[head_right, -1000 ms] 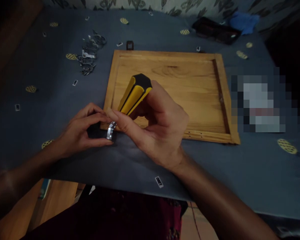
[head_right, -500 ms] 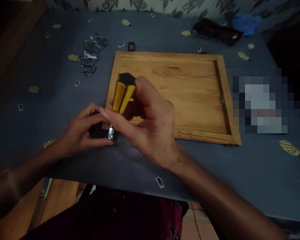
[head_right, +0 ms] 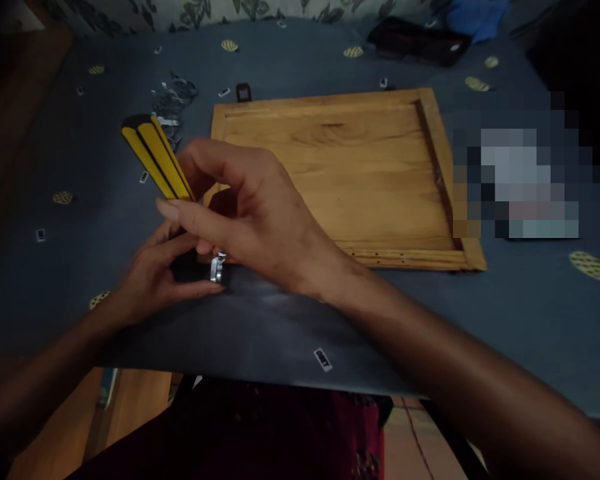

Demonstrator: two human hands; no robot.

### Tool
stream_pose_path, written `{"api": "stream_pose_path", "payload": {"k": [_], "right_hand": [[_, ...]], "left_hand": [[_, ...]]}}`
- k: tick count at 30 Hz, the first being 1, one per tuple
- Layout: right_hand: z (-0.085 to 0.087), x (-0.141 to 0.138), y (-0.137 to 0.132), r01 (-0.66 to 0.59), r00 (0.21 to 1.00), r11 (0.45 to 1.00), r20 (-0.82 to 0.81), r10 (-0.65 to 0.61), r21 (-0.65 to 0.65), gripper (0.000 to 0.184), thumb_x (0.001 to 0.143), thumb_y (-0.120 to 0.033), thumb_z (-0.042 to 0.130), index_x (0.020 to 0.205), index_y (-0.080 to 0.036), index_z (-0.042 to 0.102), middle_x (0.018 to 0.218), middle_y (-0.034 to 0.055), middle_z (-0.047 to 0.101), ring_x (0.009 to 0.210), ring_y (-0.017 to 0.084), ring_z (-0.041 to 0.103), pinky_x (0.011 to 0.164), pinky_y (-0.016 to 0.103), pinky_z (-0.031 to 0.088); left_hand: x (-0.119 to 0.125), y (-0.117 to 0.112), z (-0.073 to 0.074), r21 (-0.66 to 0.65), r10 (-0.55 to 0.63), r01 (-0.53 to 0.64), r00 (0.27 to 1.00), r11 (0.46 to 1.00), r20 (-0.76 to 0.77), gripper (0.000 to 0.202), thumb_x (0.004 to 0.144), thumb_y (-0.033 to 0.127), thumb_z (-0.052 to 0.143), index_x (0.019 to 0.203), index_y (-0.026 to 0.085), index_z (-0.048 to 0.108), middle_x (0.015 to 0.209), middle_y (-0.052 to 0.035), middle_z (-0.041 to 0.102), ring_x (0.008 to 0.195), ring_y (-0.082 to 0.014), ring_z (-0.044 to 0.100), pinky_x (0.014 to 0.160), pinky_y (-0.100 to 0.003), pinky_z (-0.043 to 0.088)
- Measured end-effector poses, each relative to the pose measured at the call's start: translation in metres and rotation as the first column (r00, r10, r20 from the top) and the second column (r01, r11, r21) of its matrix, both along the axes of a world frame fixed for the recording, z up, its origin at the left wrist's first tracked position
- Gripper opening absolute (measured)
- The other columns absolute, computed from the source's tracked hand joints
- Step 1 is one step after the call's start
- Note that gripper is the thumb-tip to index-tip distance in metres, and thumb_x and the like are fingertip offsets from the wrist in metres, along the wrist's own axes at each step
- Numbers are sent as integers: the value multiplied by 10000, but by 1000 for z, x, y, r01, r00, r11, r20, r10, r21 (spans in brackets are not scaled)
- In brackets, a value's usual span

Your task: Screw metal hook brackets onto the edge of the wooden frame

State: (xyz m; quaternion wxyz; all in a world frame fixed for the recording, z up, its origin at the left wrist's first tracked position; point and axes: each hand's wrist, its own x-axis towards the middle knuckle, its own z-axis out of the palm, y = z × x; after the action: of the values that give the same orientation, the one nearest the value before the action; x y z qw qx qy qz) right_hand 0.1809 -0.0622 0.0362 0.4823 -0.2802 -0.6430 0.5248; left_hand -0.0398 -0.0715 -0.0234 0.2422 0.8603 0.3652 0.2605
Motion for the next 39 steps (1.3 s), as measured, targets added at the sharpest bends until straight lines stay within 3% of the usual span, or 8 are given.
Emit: {"api": "stream_pose_path", "payload": {"k": [4,9,13,19,23,27,33,39], "right_hand": [[0,-1,-1,34,999,998,10,-33,-56,339,873,-430,889,835,-212,632,884,-17,666,649,112,623,543,252,585],[1,4,-2,-30,1000,999,5,30,-44,297,926,-451,837,934,-235,634,849,-41,663,668,115,657,641,263,629],[1,6,-4,-2,997,999,78,4,-32,316,980,-488,764,842,-221,667,850,-21,675,736,125,695,648,238,634],[-2,4,-3,81,997,996,11,-81,-23,365,858,-478,888,795,-220,638,825,-24,700,692,131,715,547,210,607],[-1,6,-2,35,999,999,10,-35,-33,304,869,-446,888,883,-238,666,832,-42,694,698,129,711,621,240,634],[0,9,-3,-28,1000,999,7,28,-26,260,953,-386,818,830,-218,663,787,-48,673,652,103,699,662,237,628],[-3,7,-5,139,988,990,60,-140,15,380,823,-468,925,804,-220,637,790,-30,664,650,123,659,552,238,549],[-1,4,-9,283,958,954,28,-287,96,263,871,-379,892,832,-235,675,857,-30,685,616,105,649,520,236,549]], "left_hand": [[0,-1,-1,6,25,-25,999,1000,-27,442,848,546,878,1178,289,735,1164,-46,698,1085,-278,677,924,-450,560],[0,-2,-2,-6,39,-39,999,999,-16,422,848,539,881,1165,301,736,1159,-42,689,1075,-278,673,971,-475,548],[0,-2,-2,-18,42,-43,999,999,-25,439,832,552,889,1160,301,740,1155,-44,690,1088,-279,664,971,-464,549],[0,-3,0,-18,59,-60,996,998,-63,450,828,527,898,1171,278,746,1172,-54,693,1114,-286,660,945,-440,550],[0,-3,0,-37,59,-62,996,997,-64,468,812,528,910,1177,287,743,1172,-57,693,1122,-290,656,971,-463,548],[0,-2,0,-53,62,-64,997,997,-44,457,814,516,914,1163,277,741,1178,-64,687,1161,-296,644,1029,-483,532],[-1,-2,0,-11,63,-64,995,998,-79,490,816,561,900,1191,285,749,1174,-50,690,1110,-275,662,947,-430,544],[0,-2,1,-51,62,-65,997,997,-55,473,823,550,899,1166,266,740,1152,-57,665,1097,-269,640,954,-423,535]]}}
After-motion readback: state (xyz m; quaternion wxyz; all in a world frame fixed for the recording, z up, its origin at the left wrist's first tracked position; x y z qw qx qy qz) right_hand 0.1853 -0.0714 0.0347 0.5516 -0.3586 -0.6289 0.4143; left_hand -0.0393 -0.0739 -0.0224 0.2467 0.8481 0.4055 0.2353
